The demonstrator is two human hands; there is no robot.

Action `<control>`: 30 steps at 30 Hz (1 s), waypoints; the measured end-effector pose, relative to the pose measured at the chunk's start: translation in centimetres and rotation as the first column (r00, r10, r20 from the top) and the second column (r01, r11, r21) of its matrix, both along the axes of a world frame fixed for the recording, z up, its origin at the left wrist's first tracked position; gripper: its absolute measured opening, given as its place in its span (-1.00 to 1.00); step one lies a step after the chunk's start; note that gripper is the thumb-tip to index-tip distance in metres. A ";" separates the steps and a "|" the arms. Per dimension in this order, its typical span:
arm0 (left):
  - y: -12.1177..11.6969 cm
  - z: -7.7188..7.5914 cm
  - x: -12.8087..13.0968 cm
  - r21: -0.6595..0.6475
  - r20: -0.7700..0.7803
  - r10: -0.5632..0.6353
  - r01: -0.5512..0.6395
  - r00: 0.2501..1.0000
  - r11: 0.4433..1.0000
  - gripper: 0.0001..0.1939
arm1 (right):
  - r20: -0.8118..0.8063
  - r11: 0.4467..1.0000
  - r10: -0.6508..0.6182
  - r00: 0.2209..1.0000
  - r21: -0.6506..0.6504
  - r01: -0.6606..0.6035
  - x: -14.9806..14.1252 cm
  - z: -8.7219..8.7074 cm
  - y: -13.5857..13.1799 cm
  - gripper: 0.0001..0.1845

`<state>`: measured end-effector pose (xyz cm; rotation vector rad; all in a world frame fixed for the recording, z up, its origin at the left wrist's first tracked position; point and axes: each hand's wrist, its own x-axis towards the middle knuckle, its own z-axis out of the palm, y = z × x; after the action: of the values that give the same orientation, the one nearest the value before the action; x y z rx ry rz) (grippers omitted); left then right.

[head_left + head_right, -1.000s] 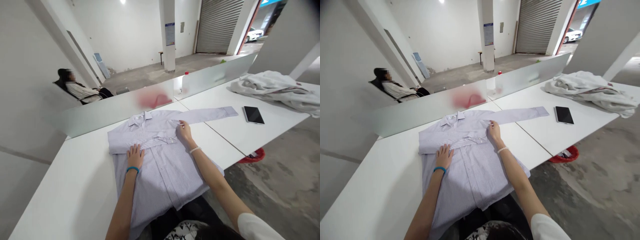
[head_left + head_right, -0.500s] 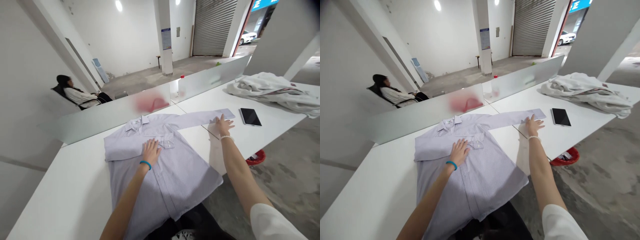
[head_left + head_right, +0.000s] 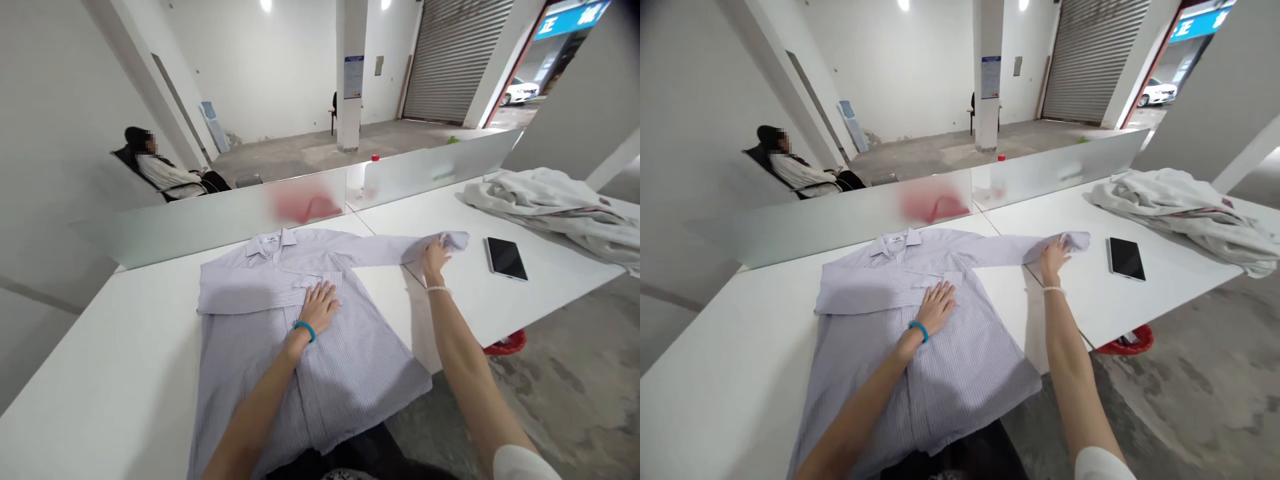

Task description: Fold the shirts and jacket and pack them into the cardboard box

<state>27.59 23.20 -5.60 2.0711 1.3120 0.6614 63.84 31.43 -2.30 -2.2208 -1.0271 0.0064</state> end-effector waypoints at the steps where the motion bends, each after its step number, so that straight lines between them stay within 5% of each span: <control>1: 0.2 0.1 -0.1 -0.077 0.186 0.036 -0.021 0.982 0.997 -0.48 | 0.029 0.995 0.062 0.998 0.078 -0.064 -1.1 1.5 0.6 -0.36; 3: 0.6 0.4 -0.4 -0.204 0.465 0.132 -0.039 0.875 0.978 -0.51 | 0.149 0.938 0.229 0.962 0.232 -0.259 -4.7 4.6 1.4 -0.35; 5: 1.0 0.8 -1.6 -0.259 0.573 0.196 -0.052 0.796 0.964 -0.45 | 0.308 0.803 0.416 0.856 0.318 -0.504 -9.8 7.1 1.4 -0.35; 7: 1.4 1.6 -3.8 -0.329 0.663 0.273 -0.056 0.697 0.943 -0.37 | 0.452 0.628 0.598 0.662 0.250 -0.737 -15.9 8.3 0.2 -0.37; 8: 1.5 2.0 -5.3 -0.386 0.740 0.331 -0.034 0.586 0.922 -0.35 | 0.501 0.537 0.676 0.541 0.168 -0.827 -19.1 8.2 -0.7 -0.39; 12: 1.2 3.4 -11.9 -0.551 0.831 0.555 0.093 -0.024 0.829 -0.33 | 0.494 0.252 0.862 0.110 -0.231 -0.940 -29.1 3.9 -4.8 -0.47; 14: 0.8 3.7 -14.4 -0.624 0.773 0.625 0.043 -0.108 0.780 -0.34 | 0.422 0.145 0.906 -0.028 -0.371 -0.917 -31.6 0.9 -6.1 -0.49; 17: 0.7 3.8 -16.6 -0.719 0.695 0.710 -0.085 -0.114 0.690 -0.44 | 0.360 0.032 0.921 -0.149 -0.450 -0.892 -32.2 -2.0 -6.8 -0.51; 20: 1.1 3.7 -17.5 -0.761 0.644 0.757 -0.198 -0.109 0.618 -0.75 | 0.388 0.078 0.917 -0.093 -0.402 -0.912 -30.2 -2.2 -6.9 -0.54; 23: 1.6 3.8 -18.1 -0.767 0.626 0.776 -0.237 -0.075 0.596 -0.85 | 0.387 0.235 0.918 0.088 -0.350 -0.907 -27.1 -1.4 -7.1 -0.64; 26: 1.6 4.1 -18.3 -0.749 0.635 0.772 -0.244 0.000 0.616 -0.86 | 0.343 0.328 0.915 0.210 -0.333 -0.884 -24.8 -0.6 -7.1 -0.67; 30: 1.3 4.9 -16.8 -0.661 0.682 0.704 -0.244 0.198 0.709 -0.84 | 0.336 0.352 0.905 0.259 -0.253 -0.901 -26.1 0.8 -6.6 -0.58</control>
<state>10.77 24.49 -0.70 0.5258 1.1834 1.4113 37.78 24.82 -1.54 -1.2847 -2.4653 0.0391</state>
